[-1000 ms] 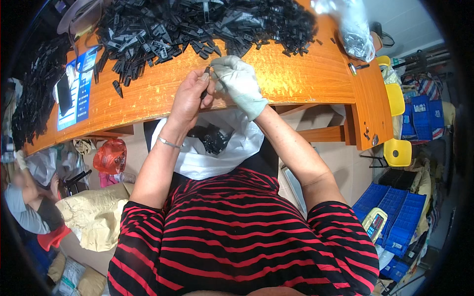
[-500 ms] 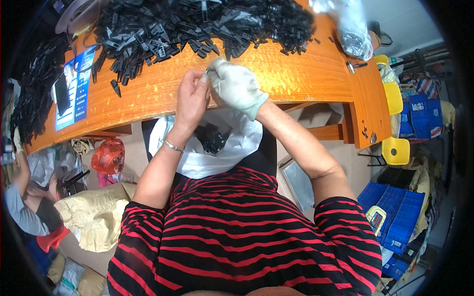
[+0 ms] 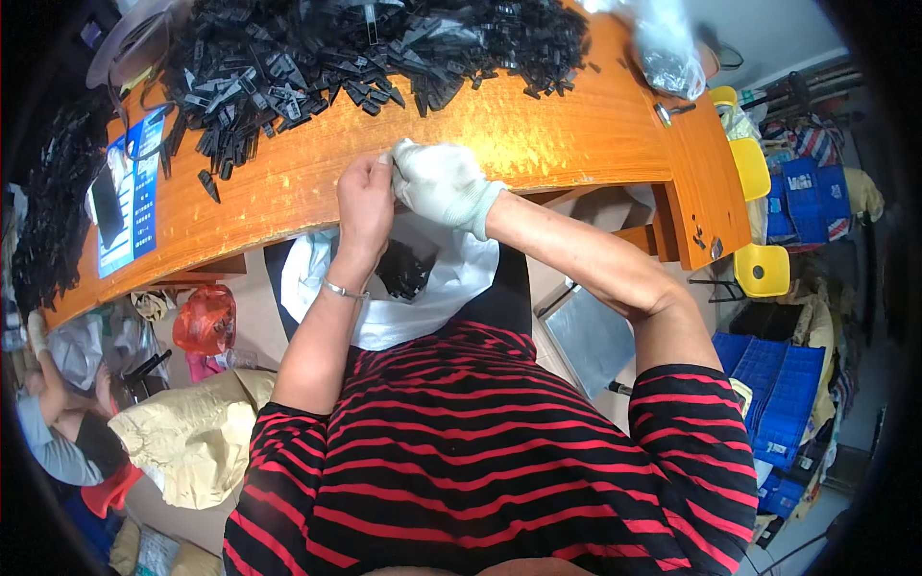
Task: The person inspects small black plastic components by hand, then places them into a white bag.
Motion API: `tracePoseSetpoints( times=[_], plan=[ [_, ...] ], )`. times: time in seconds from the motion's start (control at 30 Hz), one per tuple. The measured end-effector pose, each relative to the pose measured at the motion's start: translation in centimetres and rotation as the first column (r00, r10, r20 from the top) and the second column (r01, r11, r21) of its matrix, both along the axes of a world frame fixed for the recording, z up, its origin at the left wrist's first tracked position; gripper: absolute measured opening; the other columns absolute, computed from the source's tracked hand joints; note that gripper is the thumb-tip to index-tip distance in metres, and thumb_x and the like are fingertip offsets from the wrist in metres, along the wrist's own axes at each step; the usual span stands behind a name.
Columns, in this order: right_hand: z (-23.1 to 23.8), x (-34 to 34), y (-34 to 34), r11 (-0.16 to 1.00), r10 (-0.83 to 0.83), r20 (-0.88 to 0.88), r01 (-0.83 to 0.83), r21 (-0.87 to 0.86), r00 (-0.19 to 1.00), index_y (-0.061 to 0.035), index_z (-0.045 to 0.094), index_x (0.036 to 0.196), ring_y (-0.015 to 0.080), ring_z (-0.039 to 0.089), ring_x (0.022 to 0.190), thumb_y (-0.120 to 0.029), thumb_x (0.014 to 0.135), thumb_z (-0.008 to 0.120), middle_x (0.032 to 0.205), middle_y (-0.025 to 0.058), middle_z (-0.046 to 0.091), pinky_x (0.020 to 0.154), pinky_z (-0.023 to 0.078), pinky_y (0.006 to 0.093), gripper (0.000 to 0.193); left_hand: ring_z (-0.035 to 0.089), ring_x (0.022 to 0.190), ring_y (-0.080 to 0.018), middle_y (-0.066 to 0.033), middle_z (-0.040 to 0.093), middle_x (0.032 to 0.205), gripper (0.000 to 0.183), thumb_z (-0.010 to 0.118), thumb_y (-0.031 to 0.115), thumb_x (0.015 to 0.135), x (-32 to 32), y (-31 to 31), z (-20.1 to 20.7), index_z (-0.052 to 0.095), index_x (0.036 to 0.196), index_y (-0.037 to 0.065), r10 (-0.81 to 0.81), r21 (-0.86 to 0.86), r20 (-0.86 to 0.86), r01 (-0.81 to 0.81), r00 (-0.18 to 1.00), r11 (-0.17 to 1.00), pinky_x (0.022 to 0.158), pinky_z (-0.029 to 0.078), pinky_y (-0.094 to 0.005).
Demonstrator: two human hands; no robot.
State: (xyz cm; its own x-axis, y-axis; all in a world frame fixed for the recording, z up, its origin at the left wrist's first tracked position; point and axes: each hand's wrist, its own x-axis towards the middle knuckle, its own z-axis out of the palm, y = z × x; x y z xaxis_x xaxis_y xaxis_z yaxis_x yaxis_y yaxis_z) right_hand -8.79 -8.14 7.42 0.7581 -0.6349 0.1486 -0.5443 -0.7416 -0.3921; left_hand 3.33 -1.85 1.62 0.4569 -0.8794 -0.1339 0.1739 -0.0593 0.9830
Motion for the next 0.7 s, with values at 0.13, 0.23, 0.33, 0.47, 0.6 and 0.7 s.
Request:
tracePoseSetpoints(
  times=[0.13,0.23,0.33,0.47,0.6,0.7],
  plan=[
    [1.8,0.6,-0.6,0.986,-0.145,0.109,0.134,0.101,0.983,0.0012,0.062,0.096,0.0427,0.069,0.075,-0.024,0.096,0.058,0.078,0.0253,0.068,0.065,0.055,0.0477,0.026,0.048,0.054,-0.0068,0.0002,0.055,0.069,0.026,0.051,0.022,0.108,1.8,-0.9,1.7,0.058,0.095,0.001,-0.111,-0.032,0.079,0.113,0.991,0.993,0.048,0.040,-0.0243],
    [1.2,0.5,-1.6,0.941,-0.303,0.275,0.241,0.236,0.912,0.0036,0.064,0.105,0.0407,0.069,0.080,-0.023,0.097,0.057,0.084,0.0265,0.069,0.072,0.055,0.0444,0.029,0.048,0.053,-0.0049,0.0002,0.057,0.071,0.022,0.048,0.021,0.109,2.0,-0.5,3.3,0.055,0.109,0.001,-0.196,-0.088,0.003,0.196,0.981,0.977,0.048,0.041,-0.0215],
    [1.5,-0.5,-1.6,0.822,-0.326,0.283,0.123,0.556,0.902,0.0027,0.066,0.116,0.0305,0.071,0.083,-0.023,0.098,0.058,0.091,0.0197,0.071,0.076,0.055,0.0378,0.032,0.050,0.055,-0.0048,0.0002,0.059,0.073,0.023,0.048,0.021,0.109,2.1,1.0,3.0,0.057,0.114,0.000,-0.181,0.014,-0.073,0.183,0.981,0.983,0.053,0.043,-0.0200],
    [1.1,-2.8,-3.0,0.800,-0.103,0.341,-0.126,0.587,0.934,-0.0008,0.067,0.122,0.0149,0.068,0.080,-0.029,0.101,0.062,0.099,0.0057,0.071,0.069,0.054,0.0282,0.036,0.049,0.055,-0.0048,0.0007,0.058,0.073,0.022,0.049,0.022,0.109,2.3,1.6,2.2,0.058,0.111,0.002,-0.190,-0.019,-0.250,0.191,0.949,0.981,0.053,0.041,-0.0199],
    [-0.1,-2.3,-2.6,0.446,-0.407,0.349,-0.150,0.882,0.844,-0.0047,0.068,0.115,0.0109,0.063,0.069,-0.030,0.101,0.064,0.089,0.0008,0.071,0.062,0.051,0.0251,0.029,0.041,0.055,-0.0055,0.0014,0.056,0.073,0.021,0.048,0.024,0.109,1.4,1.5,2.2,0.057,0.104,0.007,-0.301,-0.070,-0.385,0.297,0.873,0.952,0.052,0.034,-0.0201],
    [0.0,-1.1,0.7,0.333,-0.518,0.368,-0.215,0.918,0.772,-0.0063,0.070,0.104,0.0084,0.059,0.061,-0.028,0.099,0.067,0.074,0.0009,0.069,0.057,0.047,0.0217,0.023,0.038,0.055,-0.0054,0.0013,0.055,0.074,0.020,0.049,0.024,0.109,0.3,2.4,2.6,0.057,0.102,0.007,-0.278,-0.095,-0.552,0.272,0.786,0.958,0.052,0.032,-0.0200]
  ],
)
